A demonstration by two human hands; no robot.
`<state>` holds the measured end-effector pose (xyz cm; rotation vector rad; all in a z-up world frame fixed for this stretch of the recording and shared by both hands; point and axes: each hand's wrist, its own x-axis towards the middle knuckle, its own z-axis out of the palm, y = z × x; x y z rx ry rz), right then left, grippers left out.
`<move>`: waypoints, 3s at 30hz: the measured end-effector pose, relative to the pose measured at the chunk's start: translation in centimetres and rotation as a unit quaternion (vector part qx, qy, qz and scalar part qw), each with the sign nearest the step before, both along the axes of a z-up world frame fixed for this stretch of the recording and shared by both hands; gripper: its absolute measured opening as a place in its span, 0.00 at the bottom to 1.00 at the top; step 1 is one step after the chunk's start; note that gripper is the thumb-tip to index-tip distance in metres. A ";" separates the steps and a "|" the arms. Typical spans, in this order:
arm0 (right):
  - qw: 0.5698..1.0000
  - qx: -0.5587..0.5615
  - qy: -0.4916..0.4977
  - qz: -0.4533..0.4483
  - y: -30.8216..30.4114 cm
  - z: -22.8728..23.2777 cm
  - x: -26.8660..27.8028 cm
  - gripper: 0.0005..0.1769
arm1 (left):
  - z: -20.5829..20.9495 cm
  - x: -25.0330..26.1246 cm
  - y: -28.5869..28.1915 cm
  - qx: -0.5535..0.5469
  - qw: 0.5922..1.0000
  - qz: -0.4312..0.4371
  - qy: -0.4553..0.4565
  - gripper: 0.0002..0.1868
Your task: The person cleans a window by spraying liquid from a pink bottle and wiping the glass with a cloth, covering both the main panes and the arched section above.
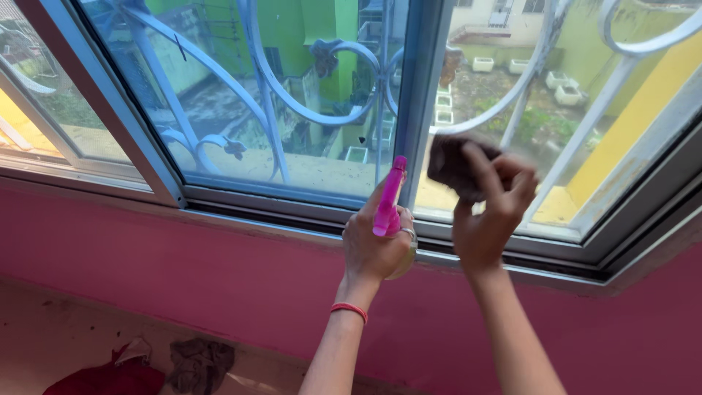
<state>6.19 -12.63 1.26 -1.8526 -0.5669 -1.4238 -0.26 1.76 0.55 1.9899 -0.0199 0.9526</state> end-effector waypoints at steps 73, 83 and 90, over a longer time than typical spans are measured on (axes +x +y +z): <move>0.971 -0.081 0.222 -0.039 29.1 -3.0 -5.1 0.48 | 0.3 -4.0 30.4 -0.101 0.988 0.088 0.073 0.25; 0.968 -0.062 0.219 -0.108 17.3 -4.7 -3.5 0.47 | 2.3 -2.5 23.6 -0.095 0.991 0.085 0.048 0.22; 0.976 -0.042 0.192 -0.092 11.2 -5.2 -1.9 0.48 | 2.0 -1.6 17.5 -0.093 0.990 0.091 0.055 0.14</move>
